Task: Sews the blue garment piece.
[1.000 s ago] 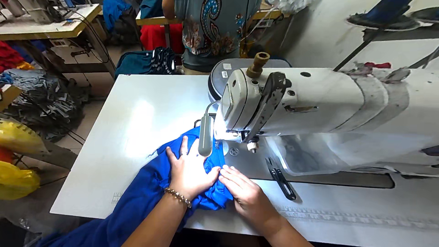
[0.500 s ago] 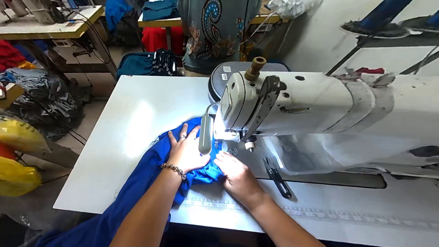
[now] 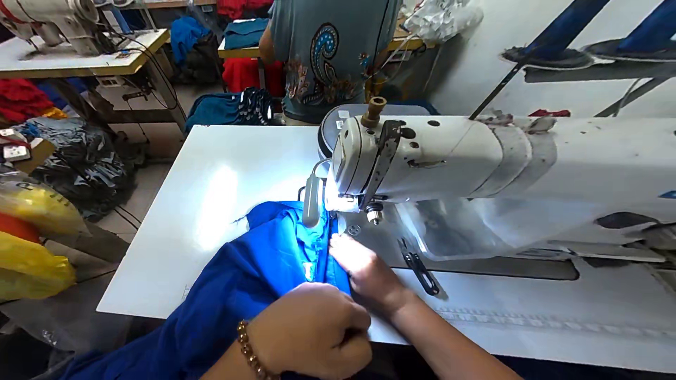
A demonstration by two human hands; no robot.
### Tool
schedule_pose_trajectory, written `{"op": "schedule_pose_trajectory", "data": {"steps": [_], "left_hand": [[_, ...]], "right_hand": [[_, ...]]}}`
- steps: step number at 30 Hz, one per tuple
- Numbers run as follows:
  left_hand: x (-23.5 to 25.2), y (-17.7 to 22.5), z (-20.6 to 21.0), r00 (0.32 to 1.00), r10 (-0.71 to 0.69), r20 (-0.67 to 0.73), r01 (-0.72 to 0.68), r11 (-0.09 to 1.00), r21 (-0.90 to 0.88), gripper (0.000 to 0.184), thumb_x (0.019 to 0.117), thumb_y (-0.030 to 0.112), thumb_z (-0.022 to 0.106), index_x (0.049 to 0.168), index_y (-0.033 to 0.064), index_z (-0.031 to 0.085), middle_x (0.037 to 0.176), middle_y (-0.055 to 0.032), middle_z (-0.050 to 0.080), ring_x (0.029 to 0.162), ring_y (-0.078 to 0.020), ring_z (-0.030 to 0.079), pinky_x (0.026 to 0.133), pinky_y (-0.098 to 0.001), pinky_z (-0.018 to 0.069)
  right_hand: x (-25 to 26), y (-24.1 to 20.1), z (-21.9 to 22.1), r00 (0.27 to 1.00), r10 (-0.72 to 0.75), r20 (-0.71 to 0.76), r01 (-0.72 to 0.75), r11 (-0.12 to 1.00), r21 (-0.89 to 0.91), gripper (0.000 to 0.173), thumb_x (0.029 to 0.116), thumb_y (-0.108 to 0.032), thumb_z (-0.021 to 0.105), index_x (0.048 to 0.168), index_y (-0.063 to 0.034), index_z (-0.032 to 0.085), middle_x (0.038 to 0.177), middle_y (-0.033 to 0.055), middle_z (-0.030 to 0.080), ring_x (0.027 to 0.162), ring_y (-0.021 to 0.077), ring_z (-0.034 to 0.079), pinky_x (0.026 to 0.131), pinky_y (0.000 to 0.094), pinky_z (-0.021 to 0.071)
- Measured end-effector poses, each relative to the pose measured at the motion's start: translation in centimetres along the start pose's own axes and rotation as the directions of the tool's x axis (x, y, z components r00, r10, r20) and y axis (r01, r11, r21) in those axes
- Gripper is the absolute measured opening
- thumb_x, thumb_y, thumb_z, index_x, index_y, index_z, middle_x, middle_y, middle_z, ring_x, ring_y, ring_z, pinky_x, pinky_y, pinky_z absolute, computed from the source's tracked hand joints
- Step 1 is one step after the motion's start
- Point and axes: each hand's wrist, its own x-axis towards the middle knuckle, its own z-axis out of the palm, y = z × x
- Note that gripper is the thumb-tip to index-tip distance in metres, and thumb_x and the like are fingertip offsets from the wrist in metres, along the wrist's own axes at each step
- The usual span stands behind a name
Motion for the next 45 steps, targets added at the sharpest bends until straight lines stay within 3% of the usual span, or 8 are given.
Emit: {"op": "schedule_pose_trajectory", "data": {"steps": [2,4,5,7,9,18,29,45], "left_hand": [[0.8,-1.0,1.5,0.972,-0.080,-0.223,0.117,0.980,0.160,0.030,0.1004,0.022,0.052,0.079,0.0068,0.067,0.076,-0.0045,0.063,0.076,-0.0172,0.064,0.071,-0.0374,0.0532],[1.5,-3.1,3.0,0.892,-0.146,-0.427,0.307,0.891,0.336,0.023,0.1003,0.026,0.053,0.097,0.0130,0.072,0.093,-0.0007,0.069,0.099,-0.0177,0.067,0.099,-0.0528,0.0486],[1.6,-4.1,3.5,0.858,-0.215,-0.467,0.413,0.829,0.378,0.027,0.1017,0.030,0.053,0.113,0.0152,0.073,0.110,-0.0016,0.072,0.117,-0.0220,0.065,0.111,-0.0640,0.0368],[1.4,-5.2,4.3,0.790,-0.437,-0.430,0.605,0.671,0.429,0.045,0.1064,0.040,0.043,0.143,0.0228,0.062,0.148,-0.0006,0.059,0.149,-0.0306,0.041,0.117,-0.0761,0.0116],[1.1,-5.6,5.1,0.732,-0.541,-0.413,0.680,0.558,0.475,0.052,0.1070,0.049,0.037,0.151,0.0276,0.054,0.160,0.0037,0.046,0.155,-0.0293,0.028,0.117,-0.0770,0.0068],[1.3,-6.2,5.3,0.715,-0.546,-0.437,0.698,0.527,0.485,0.056,0.1038,0.056,0.041,0.151,0.0290,0.054,0.162,0.0059,0.043,0.155,-0.0276,0.029,0.117,-0.0754,0.0123],[3.3,-7.3,2.4,0.644,-0.694,-0.321,0.750,0.492,0.442,0.059,0.1052,0.058,0.037,0.159,0.0340,0.039,0.168,0.0089,0.030,0.159,-0.0275,0.013,0.118,-0.0736,-0.0018],[4.9,-10.4,0.0,0.603,-0.730,-0.322,0.790,0.489,0.371,0.062,0.1024,0.063,0.039,0.159,0.0368,0.038,0.169,0.0108,0.027,0.159,-0.0246,0.013,0.116,-0.0750,-0.0085]], "right_hand": [[-1.5,-1.7,-1.2,1.000,-0.008,0.022,0.007,1.000,0.028,0.026,0.0898,-0.005,0.058,0.107,0.0050,0.075,0.114,0.0203,0.074,0.115,0.0312,0.071,0.103,0.0410,0.0542],[-3.0,-3.8,-2.2,1.000,-0.012,0.005,0.012,1.000,0.024,0.020,0.0899,-0.012,0.060,0.100,-0.0009,0.073,0.102,0.0156,0.074,0.100,0.0261,0.073,0.091,0.0359,0.0590],[-3.7,-4.6,-2.5,1.000,-0.028,0.000,0.028,0.999,0.023,0.019,0.0917,-0.014,0.059,0.098,-0.0022,0.072,0.102,0.0150,0.075,0.101,0.0263,0.073,0.092,0.0367,0.0588],[-5.1,-5.4,-2.8,1.000,-0.030,-0.006,0.031,0.998,0.049,0.024,0.0928,-0.007,0.054,0.105,-0.0003,0.074,0.111,0.0166,0.075,0.113,0.0289,0.071,0.102,0.0388,0.0548],[-6.0,-5.6,-2.9,1.000,-0.024,-0.009,0.024,0.998,0.049,0.027,0.0943,-0.005,0.051,0.109,-0.0007,0.072,0.117,0.0164,0.074,0.119,0.0287,0.068,0.107,0.0368,0.0507],[-5.9,-5.5,-2.3,0.999,0.035,-0.013,-0.034,0.998,0.053,0.027,0.0903,-0.003,0.052,0.107,-0.0004,0.073,0.117,0.0164,0.074,0.119,0.0281,0.068,0.109,0.0355,0.0490],[-3.7,-4.1,-1.3,0.994,0.105,-0.038,-0.104,0.994,0.031,0.029,0.0872,-0.004,0.053,0.102,-0.0003,0.077,0.115,0.0153,0.075,0.118,0.0278,0.069,0.106,0.0358,0.0517],[-0.4,-1.9,0.0,0.991,0.112,-0.072,-0.111,0.994,0.023,0.028,0.0793,0.000,0.056,0.097,0.0058,0.077,0.112,0.0182,0.076,0.116,0.0314,0.070,0.106,0.0404,0.0517]]}}
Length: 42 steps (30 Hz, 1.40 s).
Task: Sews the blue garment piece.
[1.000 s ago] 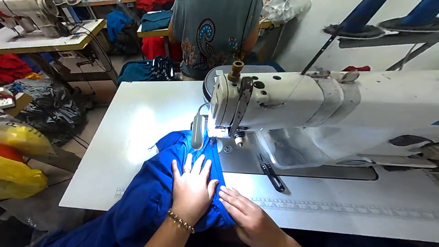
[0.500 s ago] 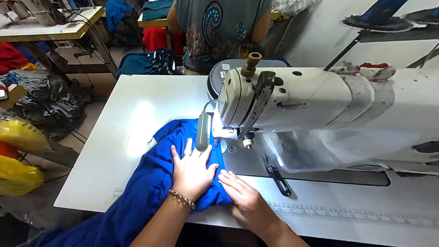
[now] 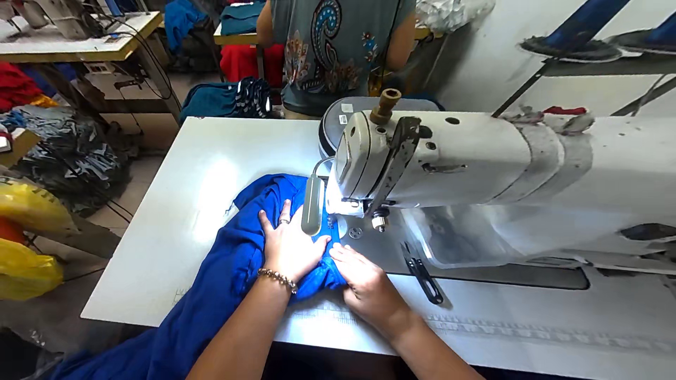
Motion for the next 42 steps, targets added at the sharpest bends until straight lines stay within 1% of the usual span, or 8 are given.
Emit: {"op": "schedule_pose_trajectory", "data": {"steps": [4,13,17,20,23,26,30,42], "left_hand": [[0.3,-0.9,-0.7,0.997,0.070,-0.033,-0.072,0.995,-0.063,0.057,0.1003,0.051,0.045,0.154,0.0316,0.049,0.166,0.0099,0.034,0.158,-0.0256,0.018,0.117,-0.0744,-0.0069],[-3.2,-4.1,-1.2,0.789,0.476,-0.389,-0.513,0.858,0.011,0.027,0.0978,0.028,0.060,0.091,0.0068,0.075,0.134,-0.0106,0.066,0.148,-0.0367,0.039,0.121,-0.0633,0.0242],[-6.1,-3.0,-2.6,0.702,0.620,-0.350,-0.652,0.757,0.033,0.029,0.1025,0.026,0.054,0.087,0.0098,0.071,0.089,-0.0045,0.069,0.106,-0.0238,0.067,0.119,-0.0633,0.0292],[-9.5,-0.8,-4.1,0.656,0.692,-0.301,-0.750,0.642,-0.160,0.027,0.1007,0.025,0.059,0.080,0.0119,0.069,0.067,0.0038,0.061,0.072,-0.0088,0.063,0.106,-0.0453,0.0448],[-10.7,0.7,-4.0,0.616,0.736,-0.282,-0.784,0.535,-0.316,0.035,0.1032,0.028,0.057,0.076,0.0085,0.069,0.066,0.0020,0.061,0.070,-0.0085,0.062,0.096,-0.0366,0.0511],[-9.1,1.4,-1.5,0.738,0.566,-0.367,-0.668,0.688,-0.284,0.029,0.1029,0.029,0.055,0.089,0.0089,0.072,0.083,-0.0004,0.068,0.088,-0.0137,0.067,0.103,-0.0495,0.0483],[-7.4,1.8,1.7,0.958,0.198,-0.207,-0.213,0.976,-0.052,0.049,0.1073,0.042,0.044,0.146,0.0165,0.059,0.146,-0.0017,0.060,0.143,-0.0223,0.048,0.122,-0.0702,0.0020],[-6.7,1.0,4.5,0.905,0.176,-0.387,-0.167,0.984,0.056,0.058,0.1007,0.058,0.047,0.142,0.0207,0.063,0.149,-0.0020,0.059,0.140,-0.0235,0.053,0.118,-0.0746,0.0136]], "right_hand": [[1.0,0.2,0.4,1.000,0.013,-0.003,-0.013,1.000,0.000,0.028,0.0759,0.004,0.058,0.097,0.0067,0.076,0.109,0.0195,0.076,0.114,0.0330,0.071,0.104,0.0418,0.0529],[1.0,0.4,0.1,0.999,0.020,0.047,-0.021,1.000,0.017,0.028,0.0797,0.007,0.058,0.101,0.0082,0.076,0.112,0.0239,0.074,0.114,0.0380,0.070,0.103,0.0458,0.0534],[1.0,0.7,-0.1,0.998,0.011,0.069,-0.012,1.000,0.014,0.025,0.0876,0.007,0.057,0.104,0.0082,0.075,0.114,0.0239,0.073,0.115,0.0382,0.069,0.104,0.0468,0.0531],[0.9,1.0,-0.1,0.996,-0.006,0.087,0.005,1.000,0.004,0.024,0.0882,0.005,0.056,0.103,0.0082,0.075,0.115,0.0232,0.073,0.117,0.0377,0.069,0.106,0.0476,0.0517],[-0.1,0.4,-0.8,0.994,-0.050,0.100,0.048,0.999,0.022,0.022,0.0862,0.001,0.058,0.099,0.0094,0.074,0.114,0.0245,0.073,0.118,0.0383,0.068,0.105,0.0498,0.0519],[-2.6,-1.8,-2.3,0.995,-0.056,0.079,0.052,0.997,0.056,0.018,0.0827,-0.009,0.064,0.094,0.0006,0.074,0.102,0.0156,0.075,0.105,0.0272,0.073,0.094,0.0395,0.0584],[-5.5,-2.7,-3.1,0.994,-0.091,0.066,0.087,0.994,0.062,0.026,0.0925,-0.006,0.053,0.104,-0.0013,0.076,0.112,0.0148,0.076,0.115,0.0264,0.070,0.103,0.0356,0.0540],[-5.1,-2.3,-2.6,0.997,-0.078,0.027,0.077,0.996,0.040,0.025,0.0934,-0.003,0.052,0.103,-0.0026,0.075,0.112,0.0140,0.076,0.117,0.0259,0.069,0.107,0.0326,0.0499]]}}
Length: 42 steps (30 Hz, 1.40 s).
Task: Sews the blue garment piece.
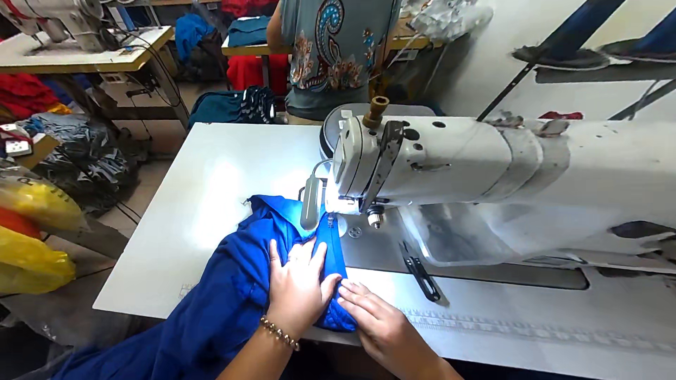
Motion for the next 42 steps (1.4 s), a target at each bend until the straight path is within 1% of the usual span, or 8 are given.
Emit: {"op": "schedule_pose_trajectory", "data": {"steps": [20,28,29,31,34,38,40,42], "left_hand": [[5.2,-1.6,-0.8,0.961,-0.088,0.261,0.102,0.994,-0.037,0.064,0.1007,0.062,0.042,0.152,0.0261,0.052,0.163,0.0023,0.042,0.154,-0.0191,0.031,0.122,-0.0677,-0.0059],[7.3,-3.3,-1.0,0.965,-0.025,0.259,0.048,0.995,-0.085,0.064,0.1013,0.060,0.046,0.153,0.0229,0.051,0.162,-0.0001,0.042,0.155,-0.0200,0.029,0.122,-0.0677,-0.0050],[7.2,-3.8,-1.1,0.973,0.021,0.228,0.007,0.993,-0.122,0.060,0.1019,0.058,0.047,0.148,0.0210,0.056,0.160,-0.0013,0.046,0.154,-0.0217,0.031,0.122,-0.0687,-0.0029],[6.6,-4.9,-1.2,0.989,0.135,0.056,-0.117,0.963,-0.243,0.042,0.1009,0.048,0.055,0.114,0.0129,0.074,0.139,-0.0051,0.064,0.146,-0.0259,0.044,0.121,-0.0718,0.0043],[5.1,-6.2,-2.0,0.927,0.335,-0.167,-0.365,0.907,-0.209,0.038,0.0992,0.035,0.057,0.073,0.0084,0.066,0.088,-0.0080,0.070,0.115,-0.0300,0.066,0.119,-0.0719,0.0170],[2.2,-4.7,-6.0,0.836,0.521,-0.174,-0.545,0.825,-0.149,0.042,0.1007,0.030,0.054,0.063,0.0118,0.060,0.058,0.0011,0.054,0.064,-0.0151,0.062,0.105,-0.0506,0.0468],[0.8,-2.9,-7.8,0.815,0.563,-0.139,-0.579,0.779,-0.242,0.042,0.1022,0.031,0.055,0.064,0.0121,0.060,0.057,0.0031,0.054,0.059,-0.0107,0.059,0.087,-0.0355,0.0534],[0.1,-1.5,-8.2,0.818,0.568,-0.092,-0.557,0.741,-0.374,0.038,0.1028,0.029,0.055,0.072,0.0093,0.063,0.059,0.0006,0.056,0.060,-0.0127,0.057,0.066,-0.0299,0.0492]], "right_hand": [[3.3,2.4,1.5,0.995,0.095,-0.021,-0.096,0.995,-0.030,0.030,0.0884,-0.003,0.051,0.100,-0.0012,0.078,0.110,0.0129,0.077,0.114,0.0259,0.071,0.105,0.0359,0.0522],[5.7,3.5,2.6,0.989,0.132,-0.062,-0.134,0.990,-0.036,0.026,0.0849,0.001,0.055,0.096,0.0032,0.078,0.108,0.0169,0.077,0.113,0.0301,0.072,0.104,0.0402,0.0537],[5.8,3.6,2.7,0.989,0.132,-0.065,-0.134,0.990,-0.035,0.025,0.0850,0.001,0.055,0.096,0.0035,0.078,0.107,0.0173,0.077,0.112,0.0307,0.072,0.103,0.0403,0.0540],[5.8,3.6,2.8,0.989,0.132,-0.065,-0.135,0.990,-0.040,0.025,0.0840,0.002,0.056,0.096,0.0045,0.078,0.107,0.0183,0.076,0.112,0.0321,0.072,0.103,0.0411,0.0543],[5.8,3.5,2.9,0.990,0.124,-0.071,-0.128,0.990,-0.053,0.024,0.0833,0.003,0.057,0.096,0.0041,0.078,0.107,0.0183,0.076,0.112,0.0320,0.072,0.102,0.0402,0.0548],[5.8,3.6,2.9,0.991,0.124,-0.050,-0.127,0.990,-0.058,0.023,0.0834,0.005,0.059,0.098,0.0054,0.077,0.109,0.0197,0.076,0.113,0.0336,0.071,0.102,0.0428,0.0546],[5.7,3.6,2.8,0.994,0.110,-0.020,-0.111,0.992,-0.059,0.023,0.0838,0.001,0.060,0.099,0.0051,0.077,0.110,0.0201,0.075,0.113,0.0349,0.071,0.103,0.0464,0.0537],[5.4,3.0,2.4,0.996,0.083,0.014,-0.082,0.996,-0.042,0.024,0.0843,-0.003,0.059,0.099,0.0049,0.077,0.111,0.0203,0.075,0.114,0.0362,0.070,0.104,0.0503,0.0522]]}}
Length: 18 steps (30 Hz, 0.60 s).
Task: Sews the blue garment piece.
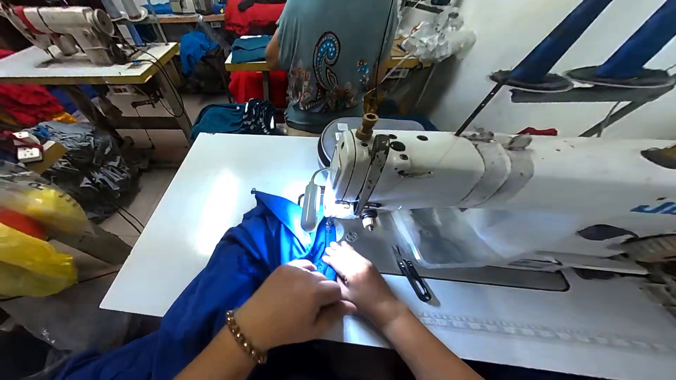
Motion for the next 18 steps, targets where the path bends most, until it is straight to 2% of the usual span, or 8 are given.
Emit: {"op": "schedule_pose_trajectory", "data": {"steps": [2,3,4,5,6,8,11,18], "left_hand": [[0.5,0.4,1.1,0.997,-0.069,-0.017,0.068,0.995,-0.072,0.026,0.1022,0.025,0.056,0.087,0.0091,0.070,0.071,-0.0010,0.063,0.069,-0.0138,0.063,0.066,-0.0311,0.0535],[0.7,0.2,1.8,0.994,-0.099,-0.052,0.097,0.994,-0.056,0.022,0.1021,0.024,0.056,0.095,0.0106,0.072,0.079,-0.0007,0.065,0.077,-0.0140,0.065,0.073,-0.0327,0.0555],[0.9,-0.2,2.6,0.988,-0.137,-0.072,0.136,0.991,-0.013,0.022,0.1022,0.025,0.055,0.105,0.0127,0.073,0.091,-0.0007,0.068,0.091,-0.0152,0.066,0.086,-0.0375,0.0545],[1.0,-0.7,3.4,0.980,-0.186,-0.070,0.189,0.981,0.045,0.027,0.1032,0.028,0.054,0.117,0.0153,0.074,0.109,-0.0009,0.072,0.111,-0.0173,0.066,0.105,-0.0458,0.0496],[0.8,-1.2,4.4,0.967,-0.249,-0.054,0.254,0.961,0.110,0.034,0.1053,0.033,0.050,0.126,0.0179,0.072,0.125,-0.0019,0.071,0.127,-0.0217,0.061,0.115,-0.0539,0.0407],[0.1,-2.0,6.2,0.919,-0.393,-0.018,0.386,0.891,0.239,0.046,0.1078,0.041,0.038,0.136,0.0209,0.068,0.145,-0.0048,0.061,0.143,-0.0285,0.050,0.121,-0.0596,0.0277],[-1.1,-2.0,8.1,0.903,-0.401,-0.152,0.429,0.847,0.314,0.048,0.1069,0.040,0.036,0.130,0.0192,0.073,0.142,-0.0053,0.064,0.138,-0.0276,0.055,0.117,-0.0589,0.0343],[-1.2,-2.8,8.2,0.904,-0.380,-0.196,0.426,0.846,0.320,0.046,0.1067,0.037,0.037,0.130,0.0193,0.073,0.142,-0.0033,0.065,0.139,-0.0252,0.054,0.117,-0.0579,0.0348]], "right_hand": [[-1.1,-1.4,-0.9,0.999,-0.005,0.036,0.004,1.000,0.029,0.018,0.0847,-0.005,0.064,0.096,0.0033,0.076,0.106,0.0182,0.076,0.110,0.0333,0.072,0.102,0.0484,0.0547],[-1.8,-2.3,-1.4,1.000,0.005,0.027,-0.005,1.000,0.028,0.016,0.0835,-0.005,0.065,0.093,0.0023,0.075,0.100,0.0173,0.076,0.103,0.0317,0.074,0.095,0.0451,0.0582],[-2.5,-2.9,-1.6,1.000,0.013,0.011,-0.013,1.000,0.013,0.014,0.0843,-0.008,0.063,0.089,0.0002,0.074,0.093,0.0153,0.075,0.094,0.0292,0.074,0.085,0.0412,0.0608],[-3.2,-3.2,-1.7,1.000,-0.001,-0.008,0.001,1.000,-0.006,0.016,0.0860,-0.009,0.060,0.087,-0.0006,0.073,0.090,0.0148,0.074,0.090,0.0282,0.074,0.083,0.0393,0.0610],[-3.8,-3.4,-1.9,1.000,-0.019,-0.012,0.019,1.000,-0.006,0.018,0.0882,-0.009,0.057,0.087,-0.0016,0.073,0.092,0.0140,0.075,0.095,0.0275,0.074,0.089,0.0389,0.0595],[-4.7,-3.3,-2.1,0.999,-0.036,-0.020,0.036,0.999,0.021,0.021,0.0918,-0.006,0.054,0.093,-0.0012,0.075,0.101,0.0139,0.077,0.108,0.0280,0.073,0.102,0.0390,0.0548],[-5.3,-3.3,-2.2,0.999,-0.039,-0.019,0.039,0.999,0.003,0.024,0.0938,-0.006,0.052,0.099,-0.0019,0.076,0.110,0.0144,0.076,0.114,0.0284,0.071,0.106,0.0381,0.0520],[-4.8,-2.9,-1.6,0.999,-0.024,-0.033,0.023,1.000,-0.018,0.026,0.0940,-0.007,0.052,0.099,-0.0020,0.076,0.110,0.0148,0.076,0.113,0.0288,0.071,0.104,0.0374,0.0530]]}}
